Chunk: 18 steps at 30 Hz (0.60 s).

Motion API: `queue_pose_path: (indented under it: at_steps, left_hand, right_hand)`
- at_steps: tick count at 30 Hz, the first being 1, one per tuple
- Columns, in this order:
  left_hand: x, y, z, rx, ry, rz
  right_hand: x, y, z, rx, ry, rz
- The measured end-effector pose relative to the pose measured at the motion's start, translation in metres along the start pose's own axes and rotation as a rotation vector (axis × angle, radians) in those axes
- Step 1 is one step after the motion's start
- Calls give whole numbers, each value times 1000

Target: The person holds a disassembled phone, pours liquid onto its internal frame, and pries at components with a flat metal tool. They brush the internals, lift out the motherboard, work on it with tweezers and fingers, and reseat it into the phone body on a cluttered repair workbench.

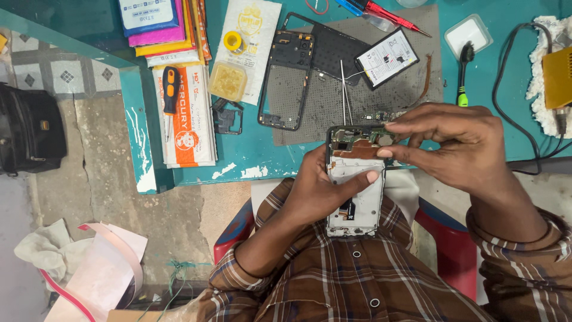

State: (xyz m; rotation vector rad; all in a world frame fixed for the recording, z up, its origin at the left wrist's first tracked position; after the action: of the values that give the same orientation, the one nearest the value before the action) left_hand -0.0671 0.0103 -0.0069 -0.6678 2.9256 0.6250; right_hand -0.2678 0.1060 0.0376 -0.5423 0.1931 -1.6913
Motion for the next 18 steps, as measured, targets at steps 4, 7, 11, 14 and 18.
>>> queue_pose_path:
  at_steps: [4, 7, 11, 14, 18]
  left_hand:
    - [0, 0, 1, 15, -4, -2]
    - [1, 0, 2, 34, -5, 3]
    - [1, -1, 2, 55, 35, 31]
    - [1, -1, 3, 51, -4, 10]
    - [1, -1, 2, 108, 14, 23]
  right_hand:
    - [-1, 1, -6, 7, 55, -8]
    - [-1, -1, -6, 55, 0, 12]
    - [-2, -1, -3, 23, 15, 42]
    - [0, 0, -1, 5, 38, 64]
    - [4, 0, 3, -47, 69, 82]
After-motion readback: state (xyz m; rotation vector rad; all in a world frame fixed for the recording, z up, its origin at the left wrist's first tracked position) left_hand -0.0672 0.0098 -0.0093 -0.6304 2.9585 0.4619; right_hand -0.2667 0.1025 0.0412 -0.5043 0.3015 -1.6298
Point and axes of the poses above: each hand's wrist, its own x-axis towards the middle knuckle, its own y-axis out of the palm, z = x × y, the point moved 2 cm from there along x, towards the middle knuckle, and after that the axes turned 7 degrees about z, right-handed, at the moved point
